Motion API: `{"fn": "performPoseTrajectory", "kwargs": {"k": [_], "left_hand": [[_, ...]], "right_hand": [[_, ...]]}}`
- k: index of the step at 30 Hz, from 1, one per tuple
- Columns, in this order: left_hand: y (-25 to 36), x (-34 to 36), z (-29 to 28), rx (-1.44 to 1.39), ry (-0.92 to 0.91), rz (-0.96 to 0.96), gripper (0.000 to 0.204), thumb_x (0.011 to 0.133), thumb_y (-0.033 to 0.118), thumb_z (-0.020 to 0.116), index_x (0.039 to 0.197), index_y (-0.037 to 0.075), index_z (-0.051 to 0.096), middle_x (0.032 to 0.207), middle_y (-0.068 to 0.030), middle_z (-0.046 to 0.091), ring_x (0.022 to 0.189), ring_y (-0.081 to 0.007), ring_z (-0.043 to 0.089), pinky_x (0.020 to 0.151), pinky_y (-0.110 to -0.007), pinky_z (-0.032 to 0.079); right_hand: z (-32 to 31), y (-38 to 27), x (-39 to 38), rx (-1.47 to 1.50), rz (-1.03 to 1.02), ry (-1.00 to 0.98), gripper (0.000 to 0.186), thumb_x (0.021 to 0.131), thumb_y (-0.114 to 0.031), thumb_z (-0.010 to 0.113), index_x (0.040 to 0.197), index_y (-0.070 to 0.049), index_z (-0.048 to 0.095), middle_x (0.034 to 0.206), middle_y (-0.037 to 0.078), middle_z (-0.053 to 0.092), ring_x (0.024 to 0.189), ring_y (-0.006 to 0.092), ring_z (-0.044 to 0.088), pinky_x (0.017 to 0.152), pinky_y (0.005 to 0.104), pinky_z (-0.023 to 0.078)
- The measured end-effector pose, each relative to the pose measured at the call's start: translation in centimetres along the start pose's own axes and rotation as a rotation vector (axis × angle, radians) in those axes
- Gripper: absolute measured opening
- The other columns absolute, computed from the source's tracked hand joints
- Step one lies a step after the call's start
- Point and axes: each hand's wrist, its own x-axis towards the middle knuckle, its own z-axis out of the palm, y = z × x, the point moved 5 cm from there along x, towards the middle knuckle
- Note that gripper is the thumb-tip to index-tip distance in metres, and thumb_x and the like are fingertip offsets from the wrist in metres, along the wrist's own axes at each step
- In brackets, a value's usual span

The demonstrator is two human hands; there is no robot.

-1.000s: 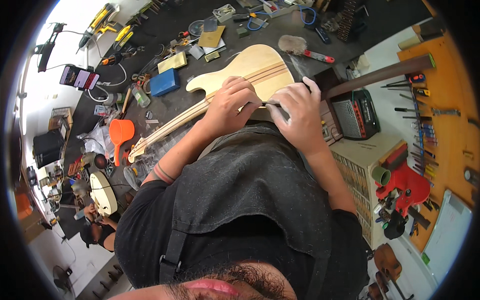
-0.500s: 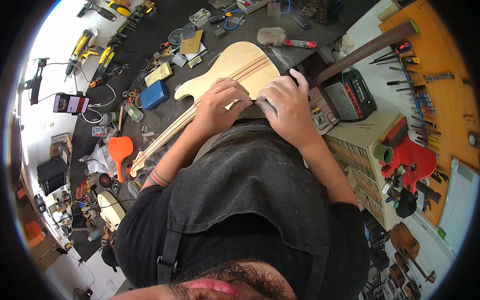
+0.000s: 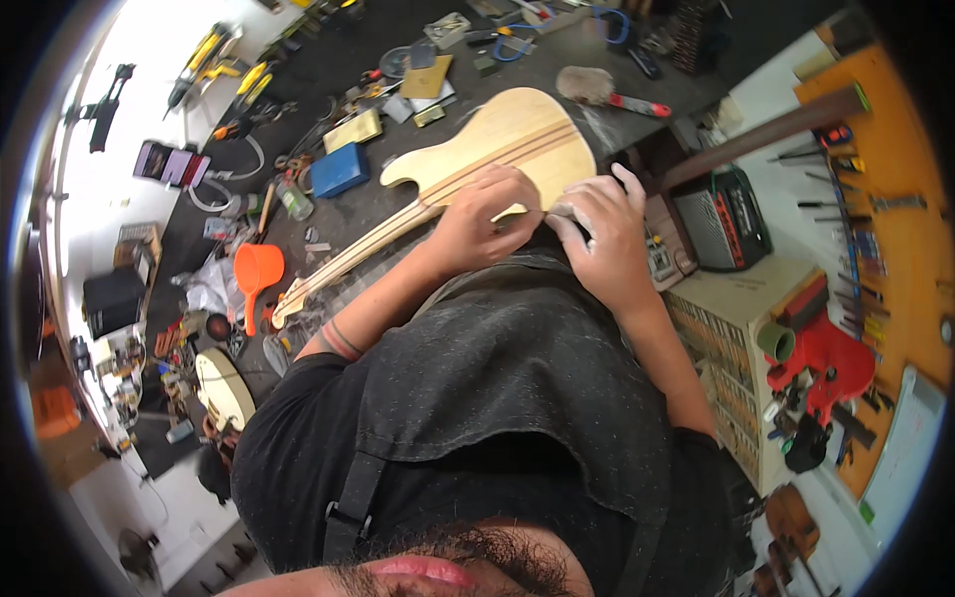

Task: The person brushes dust off a wooden guitar body with a red brush, wipes it by hand, and then uses various pieces of sandpaper to sand the neck and headstock area while occasionally using a handheld orbital sander.

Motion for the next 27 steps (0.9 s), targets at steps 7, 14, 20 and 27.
{"fn": "performPoseTrajectory", "kwargs": {"k": [7, 14, 20, 27], "left_hand": [[-9.0, -8.0, -14.8, 0.598, 0.610, -0.321, 0.011, 0.097, 0.011, 0.081, 0.105, 0.005, 0.076, 0.112, -0.0110, 0.074, 0.094, -0.0231, 0.072, 0.085, -0.036, 0.058], [-10.2, -21.4, -39.5, 0.479, 1.602, -0.305, 0.059, 0.101, 0.012, 0.072, 0.150, -0.003, 0.043, 0.134, -0.0182, 0.058, 0.108, -0.0224, 0.064, 0.083, -0.036, 0.057], [-11.7, -20.2, -43.4, 0.442, 1.392, -0.237, 0.066, 0.095, 0.009, 0.084, 0.148, -0.004, 0.046, 0.136, -0.0168, 0.059, 0.116, -0.0227, 0.064, 0.100, -0.036, 0.055], [-9.4, -19.3, -44.9, 0.193, 1.538, -0.141, 0.056, 0.098, 0.007, 0.072, 0.147, -0.002, 0.046, 0.126, -0.0099, 0.062, 0.109, -0.0159, 0.062, 0.088, -0.029, 0.052]], "right_hand": [[1.6, 0.2, 0.7, 0.010, -0.027, -0.048, 0.012, 0.092, -0.012, 0.081, 0.096, -0.008, 0.070, 0.101, 0.006, 0.073, 0.110, 0.0266, 0.068, 0.125, 0.0534, 0.033], [2.4, 0.3, 1.3, 0.023, -0.020, -0.025, 0.014, 0.094, -0.013, 0.081, 0.098, -0.008, 0.070, 0.100, 0.007, 0.072, 0.106, 0.0281, 0.069, 0.125, 0.0536, 0.035], [3.1, -0.5, 2.1, -0.015, -0.030, -0.032, 0.014, 0.094, -0.013, 0.081, 0.099, -0.007, 0.069, 0.099, 0.007, 0.071, 0.105, 0.0290, 0.068, 0.125, 0.0537, 0.035], [3.0, -1.2, 2.5, -0.030, -0.020, -0.038, 0.014, 0.094, -0.011, 0.081, 0.099, -0.007, 0.069, 0.099, 0.008, 0.071, 0.107, 0.0291, 0.068, 0.125, 0.0540, 0.035]]}}
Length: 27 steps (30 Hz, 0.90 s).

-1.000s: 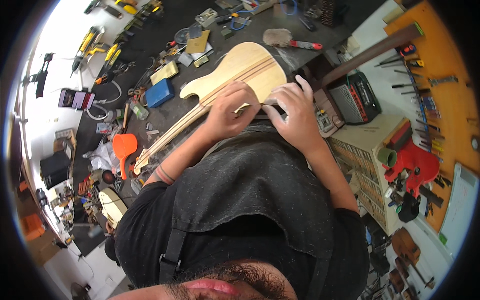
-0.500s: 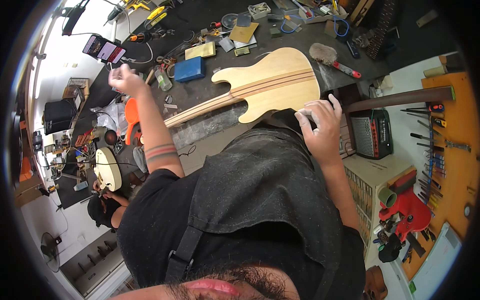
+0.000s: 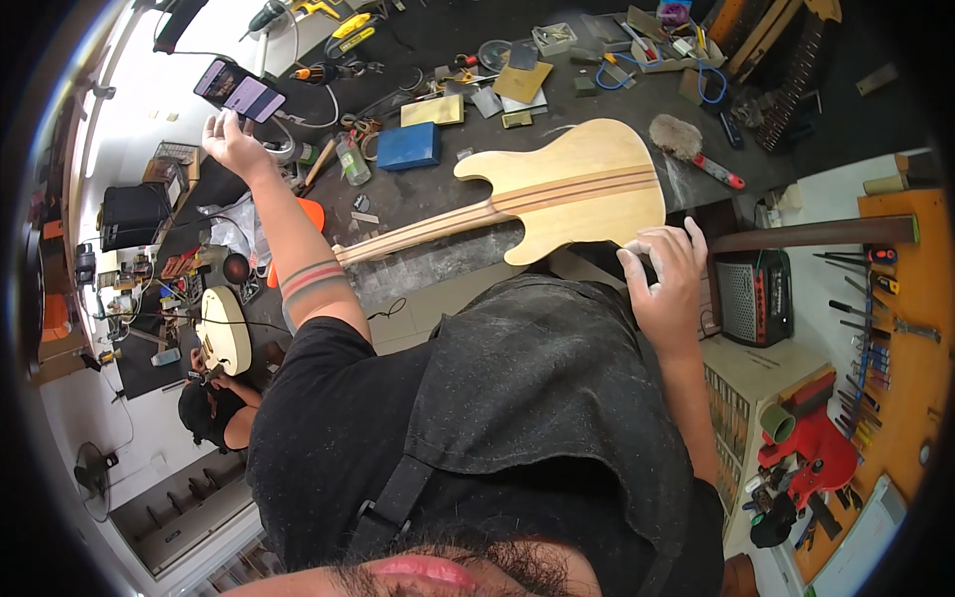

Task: The person brushes dust off a wooden guitar body with a red brush, wipes it by hand, and then uses various pieces of sandpaper to sand the neck and headstock area while occasionally using a handheld orbital sander.

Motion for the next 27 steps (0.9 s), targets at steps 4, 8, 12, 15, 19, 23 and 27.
{"fn": "performPoseTrajectory", "kwargs": {"k": [4, 8, 12, 15, 19, 23, 27], "left_hand": [[2.7, 4.0, 1.6, -0.029, -0.096, 0.055, 0.050, 0.101, 0.015, 0.076, 0.138, -0.004, 0.050, 0.115, -0.0103, 0.065, 0.096, -0.0134, 0.061, 0.079, -0.026, 0.050], [3.8, 5.6, 3.7, 0.068, -0.109, 0.151, 0.046, 0.102, 0.015, 0.077, 0.135, -0.006, 0.053, 0.110, -0.0129, 0.068, 0.088, -0.0137, 0.064, 0.074, -0.027, 0.053], [4.5, 4.9, 5.2, 0.083, -0.091, 0.109, 0.047, 0.101, 0.014, 0.078, 0.135, -0.006, 0.054, 0.108, -0.0127, 0.068, 0.088, -0.0145, 0.065, 0.074, -0.027, 0.053], [3.0, 5.6, 3.6, 0.227, -0.126, 0.147, 0.059, 0.097, 0.013, 0.082, 0.141, -0.007, 0.049, 0.121, -0.0180, 0.064, 0.101, -0.0204, 0.066, 0.086, -0.031, 0.055], [5.9, -0.6, 1.2, 0.436, 0.042, 0.449, 0.066, 0.093, 0.009, 0.075, 0.148, -0.007, 0.042, 0.142, -0.0209, 0.048, 0.129, -0.0310, 0.054, 0.111, -0.044, 0.048], [8.2, -17.2, 9.1, 0.460, -0.340, 0.607, 0.017, 0.093, 0.002, 0.072, 0.107, 0.002, 0.062, 0.125, -0.0111, 0.061, 0.108, -0.0271, 0.061, 0.103, -0.045, 0.050], [10.7, -33.3, 17.6, -0.057, -1.309, 0.005, 0.046, 0.090, 0.017, 0.088, 0.130, 0.003, 0.068, 0.131, -0.0131, 0.068, 0.127, -0.0292, 0.063, 0.106, -0.041, 0.052]], "right_hand": [[0.1, -0.3, 0.4, 0.004, -0.007, -0.003, 0.013, 0.094, -0.010, 0.080, 0.099, -0.007, 0.069, 0.098, 0.008, 0.072, 0.108, 0.0291, 0.069, 0.125, 0.0542, 0.035], [0.1, -0.4, 0.7, 0.016, -0.010, 0.018, 0.014, 0.094, -0.011, 0.081, 0.099, -0.006, 0.069, 0.098, 0.007, 0.072, 0.108, 0.0293, 0.068, 0.125, 0.0546, 0.035], [0.2, -0.3, 0.7, 0.007, -0.011, 0.030, 0.014, 0.095, -0.012, 0.081, 0.099, -0.006, 0.068, 0.098, 0.007, 0.072, 0.108, 0.0294, 0.068, 0.125, 0.0547, 0.035], [0.2, -0.2, 0.7, 0.017, -0.004, 0.030, 0.015, 0.095, -0.012, 0.081, 0.098, -0.005, 0.068, 0.099, 0.008, 0.072, 0.108, 0.0295, 0.068, 0.126, 0.0550, 0.035], [-0.3, -0.1, 0.7, 0.011, -0.008, 0.059, 0.014, 0.095, -0.012, 0.081, 0.098, -0.006, 0.068, 0.099, 0.008, 0.071, 0.106, 0.0299, 0.068, 0.120, 0.0522, 0.040], [-0.6, 1.2, -0.1, 0.153, 0.178, 0.103, 0.014, 0.095, -0.010, 0.081, 0.096, -0.004, 0.068, 0.098, 0.009, 0.070, 0.102, 0.0313, 0.066, 0.102, 0.0463, 0.048], [-1.7, 1.8, 0.3, 0.321, 0.289, 0.112, 0.014, 0.095, -0.008, 0.081, 0.095, -0.002, 0.068, 0.095, 0.011, 0.068, 0.099, 0.0327, 0.066, 0.092, 0.0424, 0.051]]}}
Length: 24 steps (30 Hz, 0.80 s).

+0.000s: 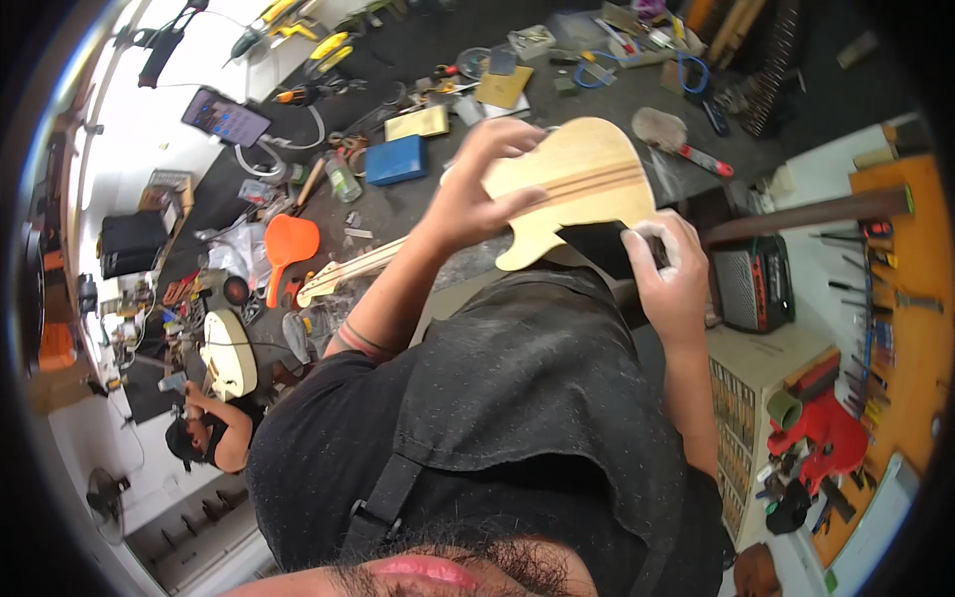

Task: The person brushes dust off a wooden guitar body with a red brush, wipes it by hand, and then uses various pieces of sandpaper to sand the neck and headstock area while occasionally using a handheld orbital sander.

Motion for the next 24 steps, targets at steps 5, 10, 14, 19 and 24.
{"fn": "performPoseTrajectory", "kwargs": {"k": [5, 10, 14, 19, 24], "left_hand": [[3.4, 1.8, 6.4, -0.130, -0.246, 0.116, 0.021, 0.091, 0.005, 0.084, 0.109, 0.001, 0.074, 0.099, -0.0103, 0.074, 0.093, -0.0266, 0.073, 0.087, -0.038, 0.057], [4.7, 2.5, 8.8, -0.180, -0.328, 0.223, 0.013, 0.088, -0.005, 0.077, 0.098, 0.000, 0.070, 0.093, -0.0121, 0.072, 0.088, -0.0283, 0.070, 0.083, -0.038, 0.055], [4.5, 2.2, 9.9, -0.269, -0.242, 0.148, 0.011, 0.088, -0.009, 0.071, 0.095, -0.002, 0.069, 0.092, -0.0108, 0.071, 0.087, -0.0223, 0.068, 0.081, -0.034, 0.053], [4.0, 1.6, 11.6, -0.371, -0.248, -0.013, 0.014, 0.086, -0.004, 0.072, 0.099, 0.000, 0.070, 0.096, -0.0104, 0.071, 0.094, -0.0252, 0.069, 0.089, -0.036, 0.053], [7.0, 0.4, 14.8, 0.034, -0.421, 0.287, 0.018, 0.085, -0.003, 0.082, 0.099, 0.002, 0.072, 0.099, -0.0125, 0.075, 0.096, -0.0300, 0.073, 0.087, -0.040, 0.056]], "right_hand": [[-1.2, -2.6, 0.7, -0.138, -0.230, -0.013, 0.014, 0.090, -0.009, 0.081, 0.097, -0.005, 0.070, 0.098, 0.011, 0.072, 0.102, 0.0353, 0.068, 0.098, 0.0450, 0.050], [-3.2, -2.1, -0.8, -0.146, -0.184, 0.021, 0.017, 0.089, -0.012, 0.083, 0.102, -0.007, 0.072, 0.100, 0.009, 0.073, 0.107, 0.0344, 0.067, 0.102, 0.0453, 0.049], [-5.4, -1.5, -2.7, -0.127, -0.035, 0.075, 0.018, 0.092, -0.016, 0.084, 0.105, -0.008, 0.075, 0.108, 0.007, 0.075, 0.113, 0.0327, 0.065, 0.102, 0.0450, 0.049], [-8.3, 2.3, -5.7, -0.068, 0.076, 0.078, 0.015, 0.091, -0.004, 0.082, 0.104, -0.002, 0.074, 0.106, 0.009, 0.074, 0.097, 0.0271, 0.071, 0.095, 0.0418, 0.054], [-9.2, 2.1, -6.2, -0.245, -0.100, -0.015, 0.014, 0.090, -0.009, 0.084, 0.099, -0.003, 0.075, 0.102, 0.007, 0.075, 0.099, 0.0272, 0.071, 0.095, 0.0414, 0.052]]}}
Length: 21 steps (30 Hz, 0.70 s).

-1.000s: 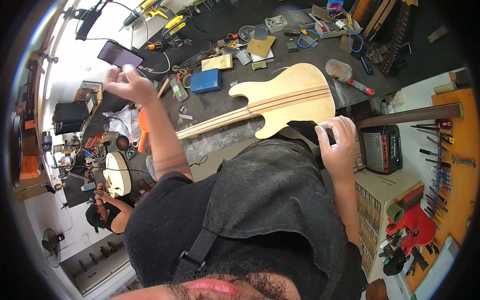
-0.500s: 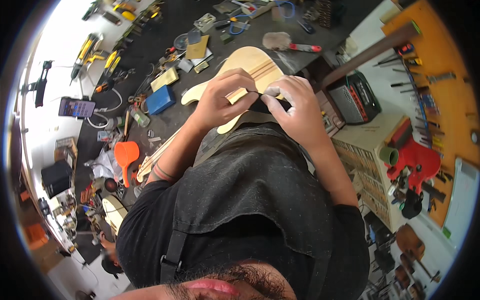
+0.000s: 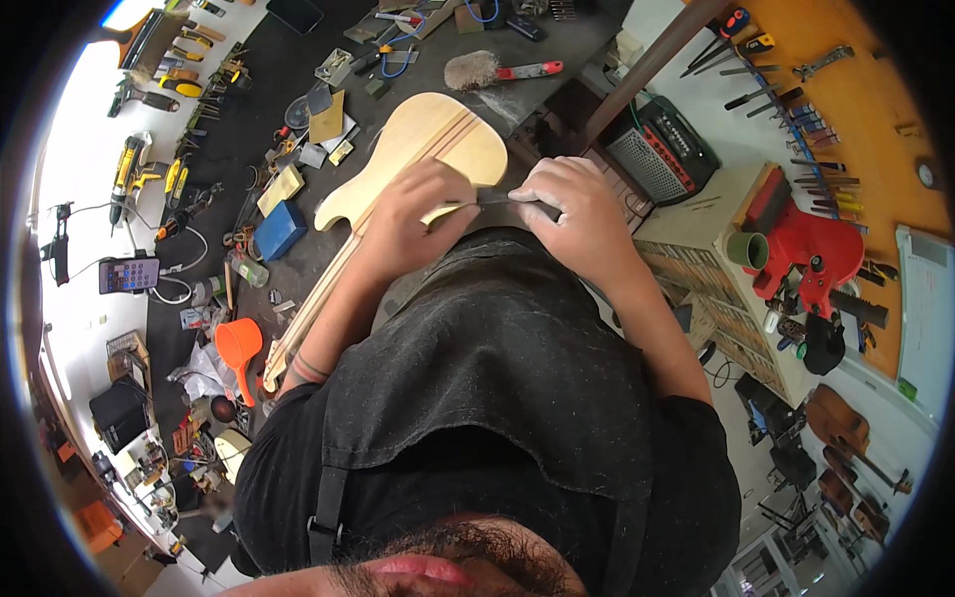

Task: The person brushes dust off a wooden guitar body with a red brush, wipes it by hand, and then uses various pieces of sandpaper to sand the neck and headstock area while occasionally using a handheld orbital sander.

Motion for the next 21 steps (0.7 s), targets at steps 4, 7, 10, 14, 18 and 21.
{"fn": "performPoseTrajectory", "kwargs": {"k": [4, 7, 10, 14, 18, 21], "left_hand": [[-0.4, -1.6, 2.2, -0.040, 0.075, -0.080, 0.017, 0.084, -0.003, 0.084, 0.096, 0.003, 0.073, 0.095, -0.0115, 0.075, 0.091, -0.0308, 0.073, 0.083, -0.041, 0.057], [-0.5, -3.1, 3.8, -0.050, 0.133, -0.181, 0.018, 0.084, -0.004, 0.083, 0.096, 0.003, 0.072, 0.095, -0.0117, 0.075, 0.091, -0.0299, 0.073, 0.082, -0.040, 0.058], [0.1, -4.4, 5.1, -0.096, 0.187, -0.262, 0.017, 0.086, -0.001, 0.082, 0.098, 0.004, 0.072, 0.097, -0.0110, 0.075, 0.093, -0.0309, 0.073, 0.083, -0.041, 0.058], [2.2, -6.5, 6.0, 0.159, 0.279, -0.382, 0.016, 0.090, 0.005, 0.080, 0.103, 0.005, 0.072, 0.101, -0.0105, 0.074, 0.097, -0.0348, 0.072, 0.087, -0.044, 0.057], [2.7, -10.3, 7.2, 0.043, 0.310, -0.600, 0.011, 0.091, 0.002, 0.080, 0.098, 0.003, 0.071, 0.093, -0.0109, 0.073, 0.089, -0.0331, 0.072, 0.081, -0.042, 0.057], [3.8, -13.7, 6.5, -0.068, 0.535, -0.764, 0.010, 0.092, 0.000, 0.079, 0.093, 0.000, 0.069, 0.089, -0.0124, 0.071, 0.084, -0.0275, 0.070, 0.077, -0.037, 0.054]], "right_hand": [[-0.7, 1.0, -1.0, 0.151, 0.107, 0.078, 0.012, 0.089, -0.013, 0.085, 0.094, -0.005, 0.077, 0.100, 0.006, 0.076, 0.098, 0.0281, 0.070, 0.099, 0.0415, 0.050], [-0.8, 3.7, -2.1, 0.350, 0.174, -0.022, 0.011, 0.090, -0.012, 0.085, 0.091, -0.005, 0.077, 0.096, 0.005, 0.075, 0.097, 0.0278, 0.071, 0.102, 0.0415, 0.049], [-0.3, 4.4, -1.8, 0.235, -0.031, -0.095, 0.010, 0.089, -0.011, 0.085, 0.091, -0.006, 0.077, 0.091, 0.005, 0.074, 0.095, 0.0267, 0.071, 0.105, 0.0432, 0.049], [2.3, 3.5, -0.4, 0.175, -0.164, -0.336, 0.010, 0.089, -0.012, 0.086, 0.092, -0.007, 0.077, 0.089, 0.005, 0.074, 0.093, 0.0261, 0.071, 0.108, 0.0449, 0.048], [5.9, 1.8, 1.0, 0.276, -0.284, -0.466, 0.011, 0.090, -0.013, 0.085, 0.096, -0.008, 0.078, 0.097, 0.004, 0.078, 0.098, 0.0254, 0.071, 0.111, 0.0446, 0.047], [8.3, 1.3, 1.9, 0.512, -0.159, -0.590, 0.011, 0.091, -0.011, 0.084, 0.099, -0.008, 0.077, 0.103, 0.004, 0.079, 0.106, 0.0250, 0.072, 0.112, 0.0431, 0.046]]}}
